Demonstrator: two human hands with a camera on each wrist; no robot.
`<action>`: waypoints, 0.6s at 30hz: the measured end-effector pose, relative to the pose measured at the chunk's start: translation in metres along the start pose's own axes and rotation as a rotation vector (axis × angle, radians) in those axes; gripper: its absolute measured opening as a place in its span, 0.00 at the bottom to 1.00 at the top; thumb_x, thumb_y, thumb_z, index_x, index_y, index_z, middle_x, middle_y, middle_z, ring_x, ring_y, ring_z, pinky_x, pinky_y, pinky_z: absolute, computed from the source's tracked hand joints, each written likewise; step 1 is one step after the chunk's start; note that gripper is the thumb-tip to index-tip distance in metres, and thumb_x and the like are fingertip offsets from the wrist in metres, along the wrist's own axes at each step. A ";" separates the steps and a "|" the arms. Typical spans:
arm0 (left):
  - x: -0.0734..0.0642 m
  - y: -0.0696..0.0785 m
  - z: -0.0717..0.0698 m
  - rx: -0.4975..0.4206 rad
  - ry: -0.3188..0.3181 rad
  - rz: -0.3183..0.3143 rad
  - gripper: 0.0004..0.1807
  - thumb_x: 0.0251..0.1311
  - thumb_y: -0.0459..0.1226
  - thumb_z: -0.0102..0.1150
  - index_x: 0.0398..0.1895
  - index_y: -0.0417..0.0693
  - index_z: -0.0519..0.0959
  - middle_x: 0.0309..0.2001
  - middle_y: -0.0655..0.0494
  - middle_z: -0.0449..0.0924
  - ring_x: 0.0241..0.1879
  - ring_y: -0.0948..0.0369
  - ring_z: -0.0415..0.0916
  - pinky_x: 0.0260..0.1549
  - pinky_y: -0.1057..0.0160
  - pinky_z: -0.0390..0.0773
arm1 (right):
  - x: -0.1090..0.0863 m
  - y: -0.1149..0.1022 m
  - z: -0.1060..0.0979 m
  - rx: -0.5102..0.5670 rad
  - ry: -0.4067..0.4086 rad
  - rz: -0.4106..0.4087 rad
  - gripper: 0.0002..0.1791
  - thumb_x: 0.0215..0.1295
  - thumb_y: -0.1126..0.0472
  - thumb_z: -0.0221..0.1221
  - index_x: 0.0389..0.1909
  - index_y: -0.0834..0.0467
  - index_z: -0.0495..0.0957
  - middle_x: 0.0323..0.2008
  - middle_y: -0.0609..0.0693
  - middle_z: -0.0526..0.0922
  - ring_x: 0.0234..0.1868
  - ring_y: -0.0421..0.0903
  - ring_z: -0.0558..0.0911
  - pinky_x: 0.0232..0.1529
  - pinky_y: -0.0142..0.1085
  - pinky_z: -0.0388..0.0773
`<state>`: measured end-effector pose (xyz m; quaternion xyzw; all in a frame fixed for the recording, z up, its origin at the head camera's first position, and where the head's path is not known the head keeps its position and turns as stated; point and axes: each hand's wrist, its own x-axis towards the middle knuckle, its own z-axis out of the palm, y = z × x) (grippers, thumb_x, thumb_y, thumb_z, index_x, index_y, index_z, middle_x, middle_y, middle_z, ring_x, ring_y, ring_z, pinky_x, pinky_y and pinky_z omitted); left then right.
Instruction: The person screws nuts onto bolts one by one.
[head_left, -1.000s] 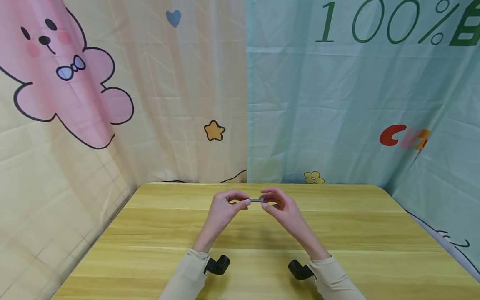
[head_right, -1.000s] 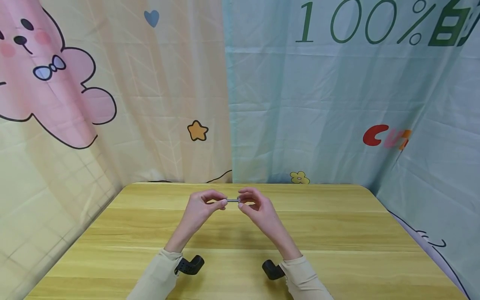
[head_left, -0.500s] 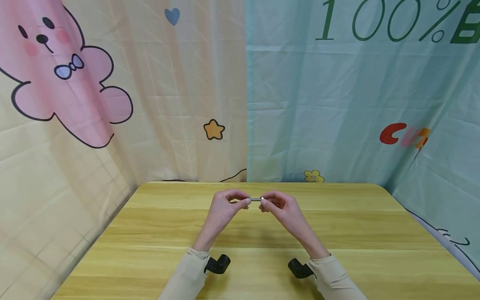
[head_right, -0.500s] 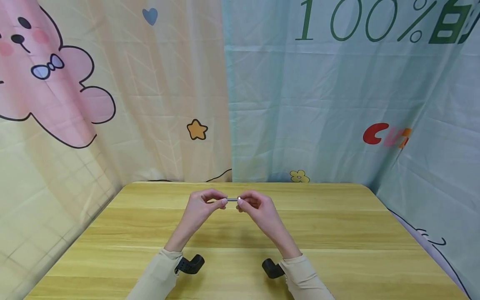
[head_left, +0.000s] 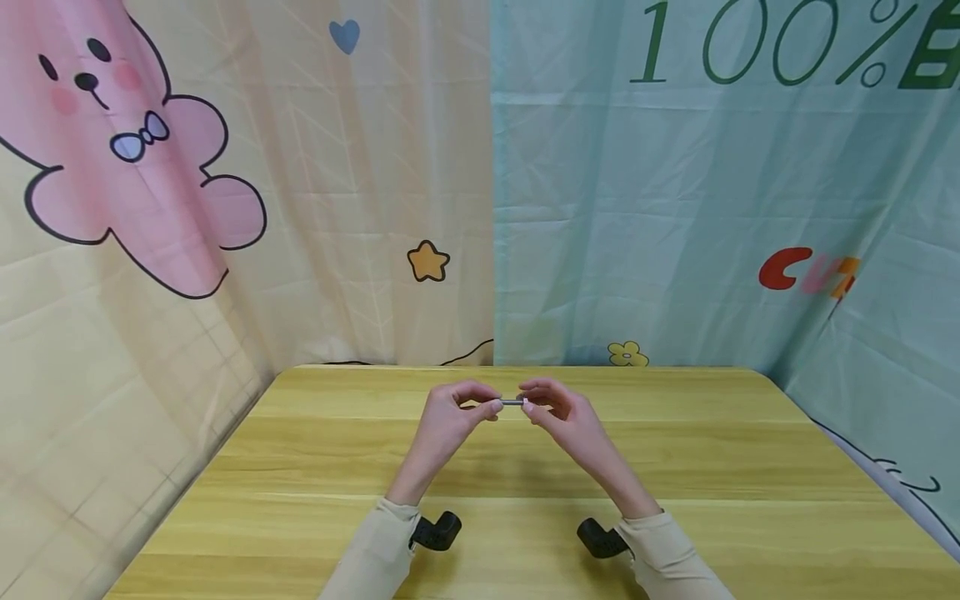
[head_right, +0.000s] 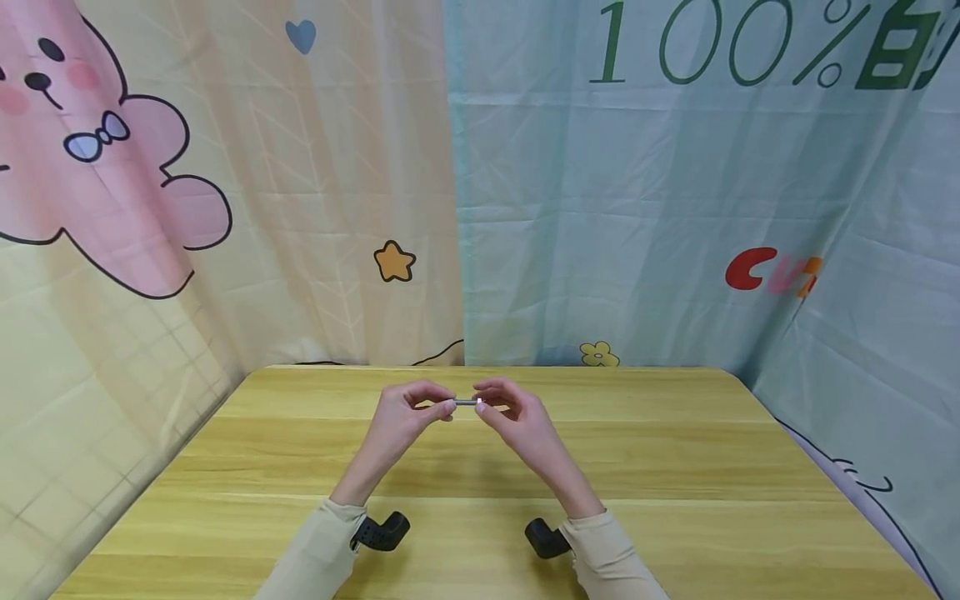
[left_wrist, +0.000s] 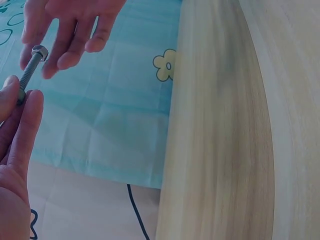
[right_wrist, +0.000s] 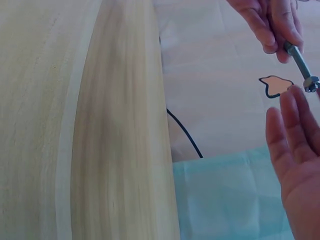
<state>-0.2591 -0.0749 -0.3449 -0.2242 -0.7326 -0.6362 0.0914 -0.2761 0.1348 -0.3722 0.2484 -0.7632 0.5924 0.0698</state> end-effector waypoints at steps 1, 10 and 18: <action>0.000 0.000 0.000 -0.002 0.003 -0.001 0.05 0.61 0.29 0.65 0.37 0.33 0.84 0.34 0.45 0.84 0.33 0.48 0.82 0.41 0.49 0.84 | 0.000 0.000 -0.001 0.002 -0.005 -0.017 0.16 0.69 0.59 0.61 0.55 0.57 0.77 0.50 0.56 0.81 0.51 0.53 0.79 0.49 0.39 0.80; 0.002 -0.002 0.000 -0.029 -0.001 -0.002 0.05 0.61 0.28 0.65 0.37 0.33 0.84 0.34 0.47 0.84 0.35 0.48 0.83 0.40 0.53 0.85 | 0.000 0.003 -0.002 0.014 -0.012 -0.087 0.11 0.66 0.62 0.64 0.47 0.57 0.79 0.43 0.53 0.83 0.45 0.52 0.83 0.48 0.37 0.81; 0.001 -0.002 0.000 -0.033 0.011 -0.008 0.04 0.60 0.28 0.65 0.36 0.34 0.85 0.34 0.48 0.84 0.34 0.51 0.82 0.42 0.48 0.84 | -0.001 -0.003 -0.001 0.036 -0.031 -0.031 0.12 0.71 0.60 0.59 0.48 0.63 0.79 0.36 0.57 0.85 0.40 0.60 0.83 0.43 0.41 0.83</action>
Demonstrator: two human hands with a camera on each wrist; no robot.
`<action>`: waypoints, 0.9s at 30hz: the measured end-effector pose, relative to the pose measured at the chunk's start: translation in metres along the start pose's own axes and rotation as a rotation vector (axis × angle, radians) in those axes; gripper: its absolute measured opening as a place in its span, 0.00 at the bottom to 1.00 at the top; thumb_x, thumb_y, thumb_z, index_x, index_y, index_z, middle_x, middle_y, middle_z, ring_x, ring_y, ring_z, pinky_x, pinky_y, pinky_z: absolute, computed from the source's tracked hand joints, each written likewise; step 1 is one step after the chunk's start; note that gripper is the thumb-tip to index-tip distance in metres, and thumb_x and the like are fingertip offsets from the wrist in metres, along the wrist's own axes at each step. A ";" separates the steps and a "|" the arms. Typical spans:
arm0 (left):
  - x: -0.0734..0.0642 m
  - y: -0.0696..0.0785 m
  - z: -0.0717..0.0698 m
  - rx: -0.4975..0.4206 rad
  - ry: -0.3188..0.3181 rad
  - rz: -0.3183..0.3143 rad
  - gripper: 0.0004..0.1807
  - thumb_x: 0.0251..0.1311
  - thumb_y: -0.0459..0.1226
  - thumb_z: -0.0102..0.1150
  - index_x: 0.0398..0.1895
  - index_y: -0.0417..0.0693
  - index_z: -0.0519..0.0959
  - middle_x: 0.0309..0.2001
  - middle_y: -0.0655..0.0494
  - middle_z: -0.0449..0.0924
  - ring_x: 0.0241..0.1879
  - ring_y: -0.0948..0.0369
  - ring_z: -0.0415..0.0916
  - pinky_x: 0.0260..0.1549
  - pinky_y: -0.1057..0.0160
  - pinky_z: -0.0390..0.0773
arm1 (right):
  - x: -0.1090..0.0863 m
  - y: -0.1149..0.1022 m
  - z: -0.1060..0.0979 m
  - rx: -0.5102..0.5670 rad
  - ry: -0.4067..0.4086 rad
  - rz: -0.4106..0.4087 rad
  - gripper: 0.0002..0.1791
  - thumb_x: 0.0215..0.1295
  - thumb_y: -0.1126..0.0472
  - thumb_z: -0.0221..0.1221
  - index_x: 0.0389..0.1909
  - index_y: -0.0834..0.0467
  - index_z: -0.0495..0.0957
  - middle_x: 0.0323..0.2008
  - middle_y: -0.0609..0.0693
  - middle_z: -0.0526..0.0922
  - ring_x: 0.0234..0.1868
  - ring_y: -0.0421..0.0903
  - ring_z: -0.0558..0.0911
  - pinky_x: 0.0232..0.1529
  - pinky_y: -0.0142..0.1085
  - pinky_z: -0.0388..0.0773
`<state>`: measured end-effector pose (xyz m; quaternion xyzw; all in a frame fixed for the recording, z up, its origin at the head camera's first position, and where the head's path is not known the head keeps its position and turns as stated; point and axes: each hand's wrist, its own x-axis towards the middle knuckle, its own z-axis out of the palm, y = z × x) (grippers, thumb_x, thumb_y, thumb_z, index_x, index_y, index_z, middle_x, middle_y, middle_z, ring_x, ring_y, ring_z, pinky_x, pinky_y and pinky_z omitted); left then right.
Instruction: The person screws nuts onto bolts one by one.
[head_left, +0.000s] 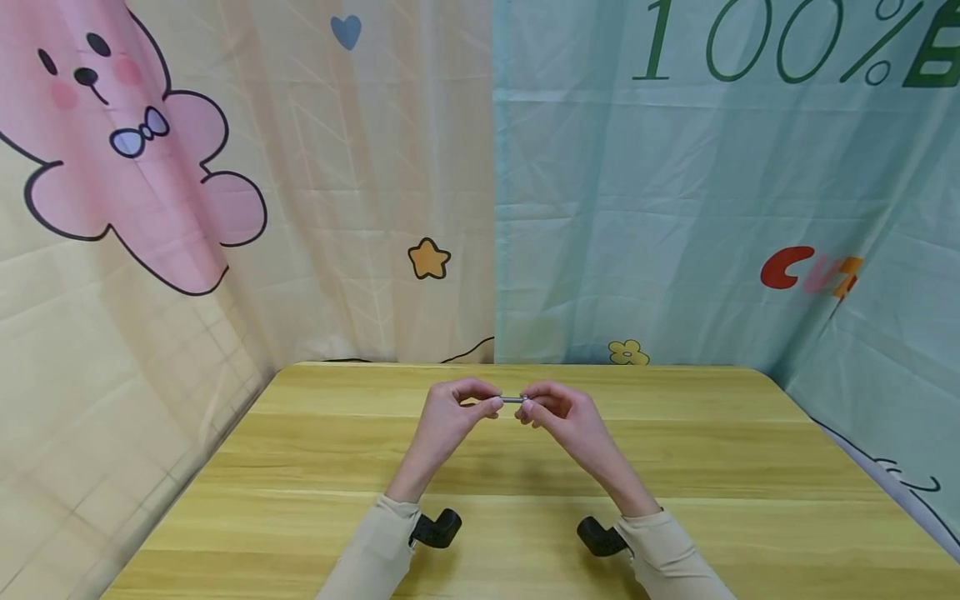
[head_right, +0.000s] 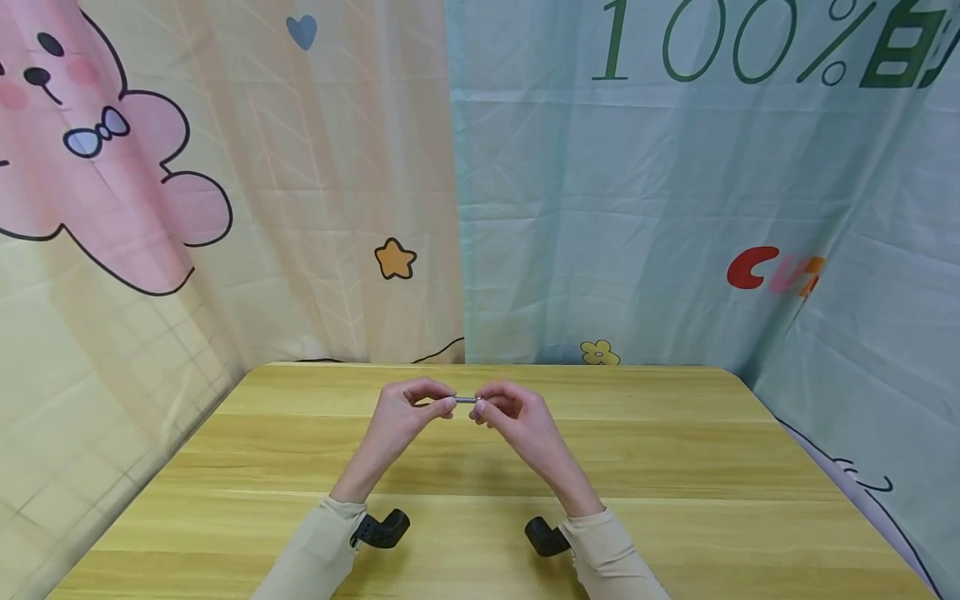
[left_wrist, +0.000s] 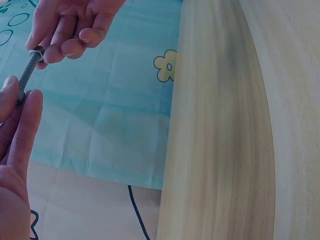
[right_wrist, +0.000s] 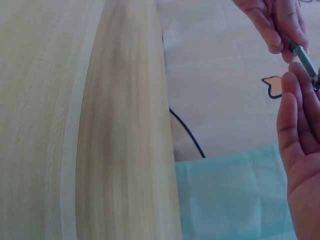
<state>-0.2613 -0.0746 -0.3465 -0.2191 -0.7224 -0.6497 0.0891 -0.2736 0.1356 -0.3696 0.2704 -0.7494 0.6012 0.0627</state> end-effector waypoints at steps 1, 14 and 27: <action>0.000 0.000 0.000 0.000 -0.001 -0.002 0.04 0.60 0.28 0.65 0.36 0.35 0.85 0.34 0.48 0.84 0.34 0.52 0.82 0.41 0.50 0.84 | 0.000 -0.001 0.000 -0.004 0.001 0.006 0.12 0.72 0.59 0.58 0.47 0.63 0.79 0.35 0.57 0.85 0.39 0.61 0.83 0.42 0.41 0.83; -0.001 0.000 0.001 0.001 -0.012 0.013 0.04 0.61 0.28 0.64 0.37 0.34 0.84 0.34 0.46 0.84 0.34 0.50 0.82 0.41 0.50 0.84 | 0.001 0.003 0.001 -0.021 0.057 0.038 0.13 0.74 0.55 0.56 0.48 0.60 0.81 0.42 0.56 0.84 0.44 0.57 0.81 0.44 0.40 0.82; -0.001 0.002 0.001 0.012 -0.006 0.015 0.05 0.61 0.28 0.65 0.37 0.33 0.84 0.34 0.46 0.84 0.33 0.49 0.82 0.40 0.56 0.84 | 0.001 0.005 -0.001 -0.008 0.003 -0.031 0.12 0.67 0.63 0.63 0.49 0.62 0.78 0.42 0.57 0.82 0.44 0.53 0.82 0.48 0.39 0.82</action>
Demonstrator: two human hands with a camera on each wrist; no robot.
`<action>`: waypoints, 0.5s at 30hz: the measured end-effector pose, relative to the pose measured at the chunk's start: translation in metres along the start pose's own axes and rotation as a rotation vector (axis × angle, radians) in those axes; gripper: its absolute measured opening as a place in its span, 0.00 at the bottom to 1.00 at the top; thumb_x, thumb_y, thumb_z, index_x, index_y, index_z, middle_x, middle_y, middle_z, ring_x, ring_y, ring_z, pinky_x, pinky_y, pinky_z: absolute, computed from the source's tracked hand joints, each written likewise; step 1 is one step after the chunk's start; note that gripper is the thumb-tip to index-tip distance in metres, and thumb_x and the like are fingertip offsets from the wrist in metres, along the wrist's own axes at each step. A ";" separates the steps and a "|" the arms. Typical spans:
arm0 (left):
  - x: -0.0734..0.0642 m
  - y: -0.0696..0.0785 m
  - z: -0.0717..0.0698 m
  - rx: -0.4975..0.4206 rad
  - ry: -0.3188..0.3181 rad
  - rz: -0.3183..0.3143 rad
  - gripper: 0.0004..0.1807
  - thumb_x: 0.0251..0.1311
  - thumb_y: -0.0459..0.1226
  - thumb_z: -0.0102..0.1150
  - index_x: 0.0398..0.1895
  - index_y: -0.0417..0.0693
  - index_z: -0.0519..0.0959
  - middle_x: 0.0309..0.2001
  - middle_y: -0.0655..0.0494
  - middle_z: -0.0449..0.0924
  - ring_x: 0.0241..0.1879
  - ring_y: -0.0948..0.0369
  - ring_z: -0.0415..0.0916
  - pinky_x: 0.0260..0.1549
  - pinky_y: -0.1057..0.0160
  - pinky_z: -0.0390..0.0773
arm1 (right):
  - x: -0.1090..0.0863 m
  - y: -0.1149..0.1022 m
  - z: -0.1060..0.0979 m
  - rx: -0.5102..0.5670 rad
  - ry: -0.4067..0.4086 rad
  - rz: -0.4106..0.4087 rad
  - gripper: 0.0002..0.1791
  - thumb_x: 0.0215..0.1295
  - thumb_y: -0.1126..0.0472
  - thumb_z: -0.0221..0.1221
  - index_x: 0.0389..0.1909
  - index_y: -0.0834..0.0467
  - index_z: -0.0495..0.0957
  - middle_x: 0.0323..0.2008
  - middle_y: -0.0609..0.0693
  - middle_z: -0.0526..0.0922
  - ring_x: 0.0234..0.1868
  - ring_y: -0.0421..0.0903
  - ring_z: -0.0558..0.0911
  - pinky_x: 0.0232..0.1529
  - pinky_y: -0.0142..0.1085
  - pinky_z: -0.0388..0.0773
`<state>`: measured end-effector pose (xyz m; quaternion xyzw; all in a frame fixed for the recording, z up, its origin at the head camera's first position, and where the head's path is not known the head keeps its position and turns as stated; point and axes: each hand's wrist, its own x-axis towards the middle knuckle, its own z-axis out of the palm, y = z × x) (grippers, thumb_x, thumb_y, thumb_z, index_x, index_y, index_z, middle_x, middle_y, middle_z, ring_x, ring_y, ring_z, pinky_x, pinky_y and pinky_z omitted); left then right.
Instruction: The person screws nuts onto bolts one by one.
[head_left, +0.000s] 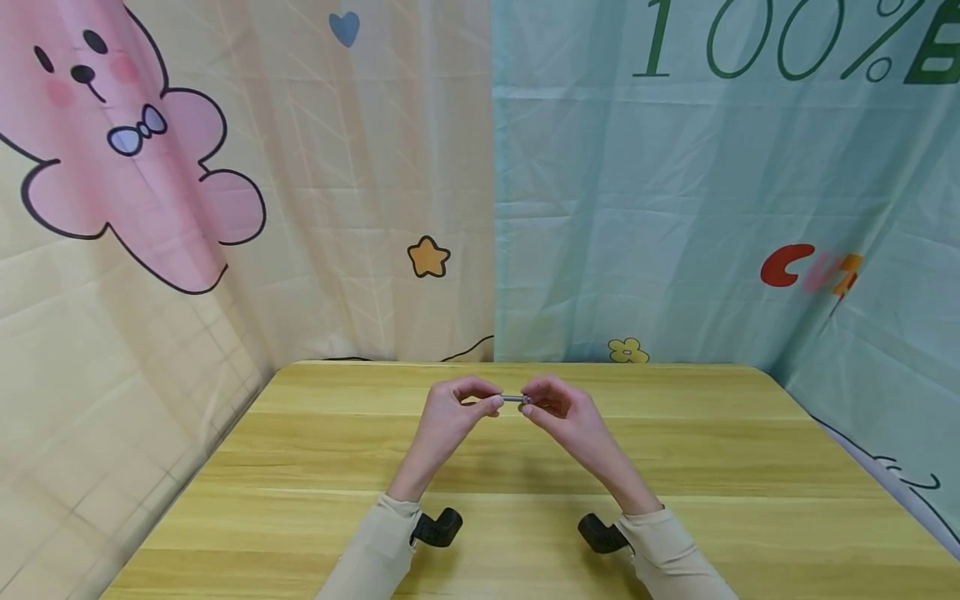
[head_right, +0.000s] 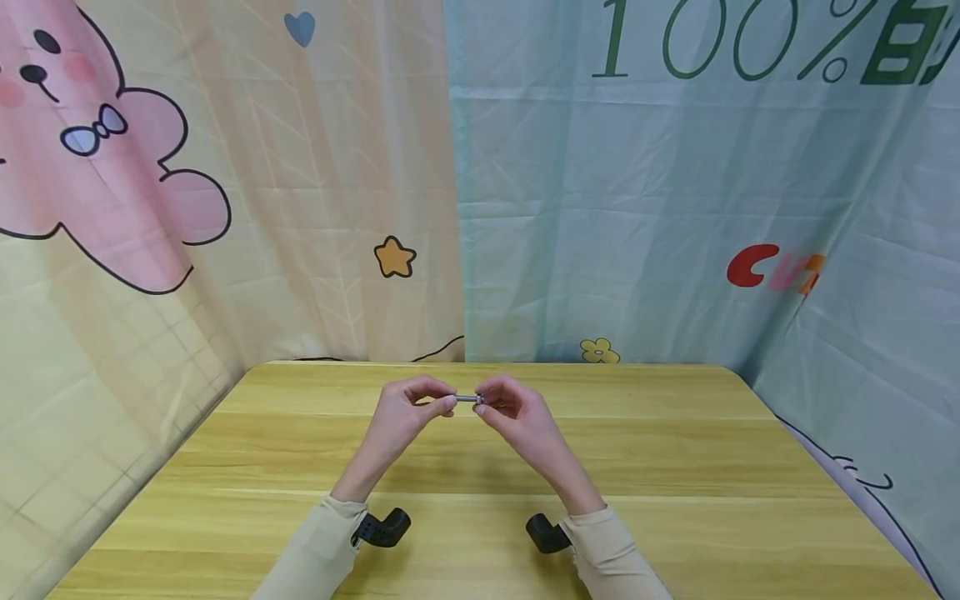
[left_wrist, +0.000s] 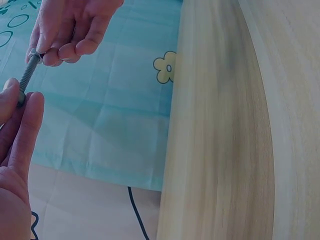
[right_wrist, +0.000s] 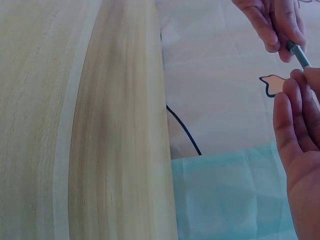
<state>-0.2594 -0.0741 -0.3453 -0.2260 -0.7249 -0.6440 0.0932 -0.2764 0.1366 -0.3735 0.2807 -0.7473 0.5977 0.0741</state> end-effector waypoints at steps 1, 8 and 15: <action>0.000 0.000 0.000 0.000 0.000 -0.002 0.05 0.61 0.28 0.65 0.37 0.33 0.84 0.34 0.46 0.84 0.33 0.49 0.82 0.40 0.56 0.84 | 0.000 0.000 0.000 0.002 0.001 0.007 0.13 0.67 0.62 0.63 0.49 0.62 0.78 0.41 0.57 0.82 0.43 0.53 0.83 0.48 0.41 0.82; 0.000 -0.002 0.001 -0.010 0.007 -0.017 0.04 0.61 0.29 0.65 0.37 0.36 0.85 0.34 0.49 0.84 0.33 0.52 0.82 0.39 0.59 0.84 | 0.001 0.001 0.002 -0.037 0.019 0.060 0.13 0.71 0.53 0.59 0.43 0.61 0.81 0.32 0.54 0.84 0.36 0.52 0.83 0.43 0.43 0.83; 0.000 -0.002 0.001 -0.003 -0.006 -0.013 0.04 0.62 0.30 0.65 0.37 0.35 0.84 0.35 0.48 0.84 0.34 0.50 0.82 0.40 0.55 0.84 | 0.003 0.001 0.002 -0.029 -0.002 0.098 0.17 0.76 0.53 0.52 0.37 0.62 0.80 0.29 0.56 0.83 0.33 0.54 0.81 0.38 0.41 0.82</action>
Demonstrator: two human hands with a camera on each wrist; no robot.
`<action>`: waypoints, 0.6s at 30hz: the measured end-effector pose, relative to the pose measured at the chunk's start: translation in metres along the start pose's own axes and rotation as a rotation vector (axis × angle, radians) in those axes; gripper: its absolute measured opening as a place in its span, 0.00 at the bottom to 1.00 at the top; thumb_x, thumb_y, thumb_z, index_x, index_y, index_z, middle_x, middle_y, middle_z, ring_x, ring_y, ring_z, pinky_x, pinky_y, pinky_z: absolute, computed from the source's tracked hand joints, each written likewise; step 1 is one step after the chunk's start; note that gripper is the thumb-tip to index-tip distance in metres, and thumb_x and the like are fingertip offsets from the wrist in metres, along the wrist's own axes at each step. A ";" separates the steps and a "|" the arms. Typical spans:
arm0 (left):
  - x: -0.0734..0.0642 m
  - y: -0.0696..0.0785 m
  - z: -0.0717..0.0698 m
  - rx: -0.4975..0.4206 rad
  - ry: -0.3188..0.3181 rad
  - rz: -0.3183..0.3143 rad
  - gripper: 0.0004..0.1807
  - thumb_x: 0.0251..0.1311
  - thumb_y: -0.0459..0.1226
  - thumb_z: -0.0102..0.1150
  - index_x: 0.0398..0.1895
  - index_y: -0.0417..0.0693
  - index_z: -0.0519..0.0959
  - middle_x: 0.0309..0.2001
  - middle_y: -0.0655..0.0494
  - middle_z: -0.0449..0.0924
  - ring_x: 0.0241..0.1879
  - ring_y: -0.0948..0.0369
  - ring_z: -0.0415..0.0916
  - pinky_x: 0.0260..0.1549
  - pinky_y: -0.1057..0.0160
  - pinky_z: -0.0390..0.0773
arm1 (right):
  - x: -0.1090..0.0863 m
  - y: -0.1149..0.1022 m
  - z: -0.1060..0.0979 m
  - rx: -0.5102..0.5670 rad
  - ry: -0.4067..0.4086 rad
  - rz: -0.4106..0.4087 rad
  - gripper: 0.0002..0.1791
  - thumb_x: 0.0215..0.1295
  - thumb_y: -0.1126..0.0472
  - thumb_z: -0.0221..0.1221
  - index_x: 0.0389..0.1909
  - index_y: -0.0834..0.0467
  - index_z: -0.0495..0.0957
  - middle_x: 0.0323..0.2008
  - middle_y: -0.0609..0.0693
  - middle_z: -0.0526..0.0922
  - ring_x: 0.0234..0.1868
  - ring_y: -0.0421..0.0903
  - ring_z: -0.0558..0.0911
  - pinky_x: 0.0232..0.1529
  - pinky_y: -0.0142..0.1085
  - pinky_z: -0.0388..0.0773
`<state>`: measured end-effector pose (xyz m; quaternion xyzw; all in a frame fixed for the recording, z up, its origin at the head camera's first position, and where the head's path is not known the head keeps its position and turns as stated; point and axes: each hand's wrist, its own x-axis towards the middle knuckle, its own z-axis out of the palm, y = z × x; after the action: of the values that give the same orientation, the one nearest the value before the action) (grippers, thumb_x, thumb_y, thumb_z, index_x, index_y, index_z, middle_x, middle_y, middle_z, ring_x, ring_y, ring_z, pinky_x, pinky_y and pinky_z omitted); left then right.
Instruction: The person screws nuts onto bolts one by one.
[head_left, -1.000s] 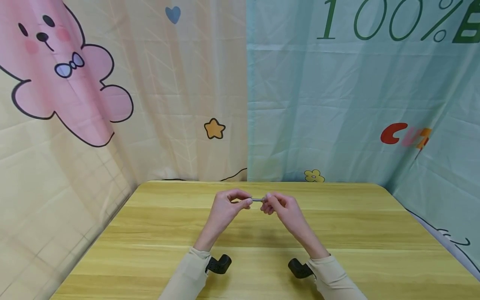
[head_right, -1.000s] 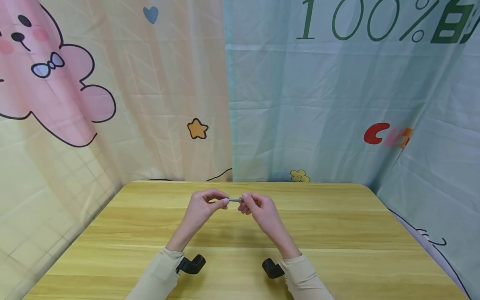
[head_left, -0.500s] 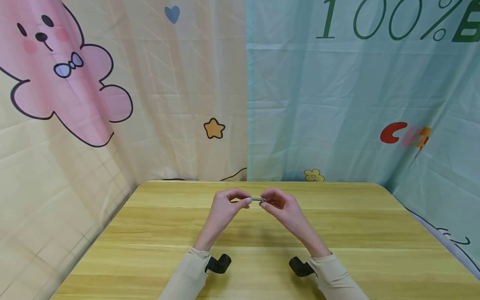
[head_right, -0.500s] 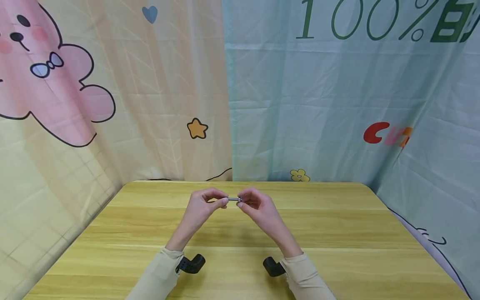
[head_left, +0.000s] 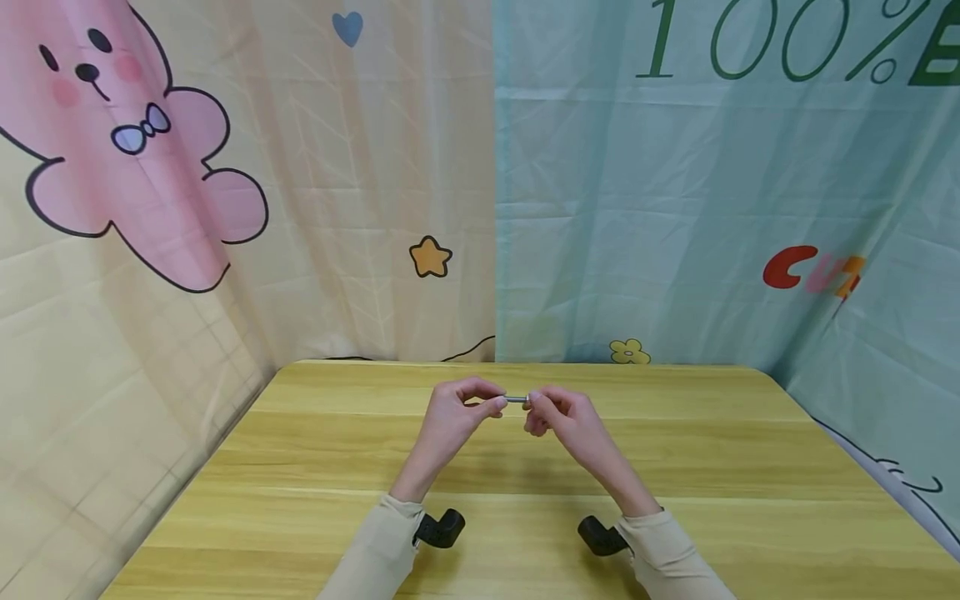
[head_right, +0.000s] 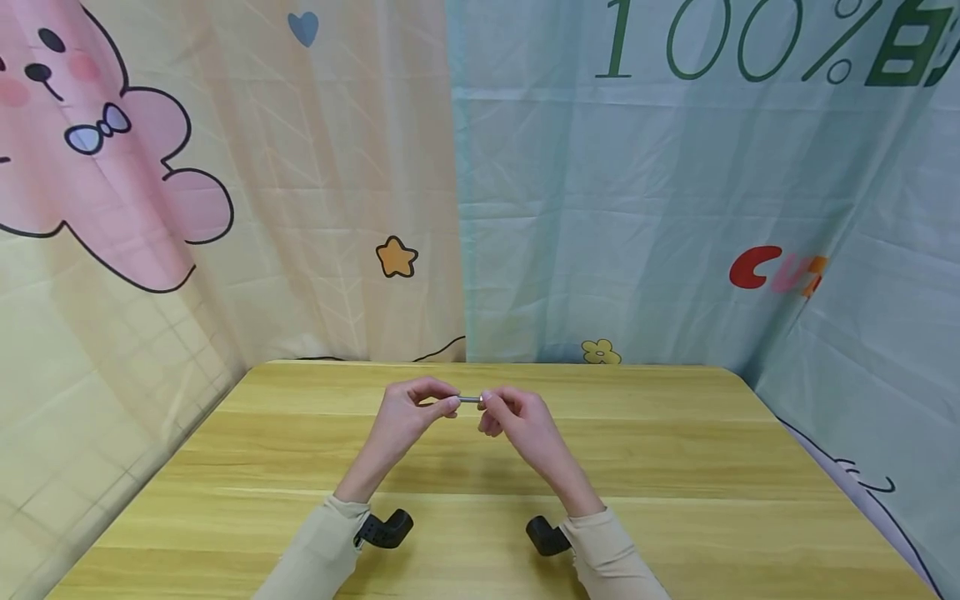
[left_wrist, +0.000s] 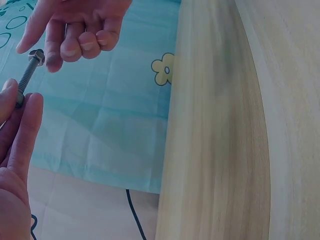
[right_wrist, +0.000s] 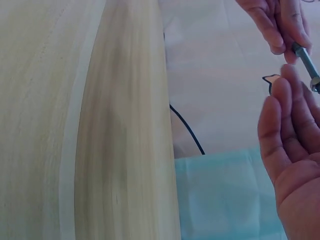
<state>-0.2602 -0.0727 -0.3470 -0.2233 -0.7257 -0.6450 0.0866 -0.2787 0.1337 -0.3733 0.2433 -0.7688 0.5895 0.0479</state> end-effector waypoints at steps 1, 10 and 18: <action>0.000 0.000 0.000 0.005 -0.002 0.001 0.05 0.62 0.30 0.65 0.37 0.35 0.84 0.35 0.47 0.84 0.34 0.49 0.82 0.40 0.55 0.84 | 0.000 0.000 -0.001 0.008 -0.001 0.006 0.16 0.77 0.53 0.51 0.40 0.63 0.80 0.31 0.57 0.83 0.35 0.56 0.82 0.39 0.40 0.82; -0.001 0.006 -0.001 0.008 0.016 0.006 0.04 0.61 0.28 0.64 0.37 0.33 0.84 0.35 0.41 0.83 0.34 0.48 0.82 0.41 0.53 0.84 | -0.001 -0.002 -0.006 0.013 -0.026 -0.077 0.15 0.68 0.64 0.62 0.53 0.58 0.76 0.48 0.57 0.82 0.49 0.52 0.81 0.49 0.37 0.81; -0.001 0.007 -0.001 -0.004 0.002 0.003 0.05 0.61 0.28 0.64 0.37 0.33 0.84 0.35 0.42 0.83 0.34 0.48 0.82 0.41 0.50 0.84 | -0.003 -0.001 -0.005 0.016 -0.017 -0.096 0.12 0.67 0.63 0.63 0.49 0.61 0.77 0.41 0.57 0.84 0.43 0.56 0.83 0.47 0.38 0.82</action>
<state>-0.2564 -0.0739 -0.3413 -0.2242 -0.7240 -0.6464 0.0878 -0.2767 0.1389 -0.3718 0.2853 -0.7520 0.5904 0.0676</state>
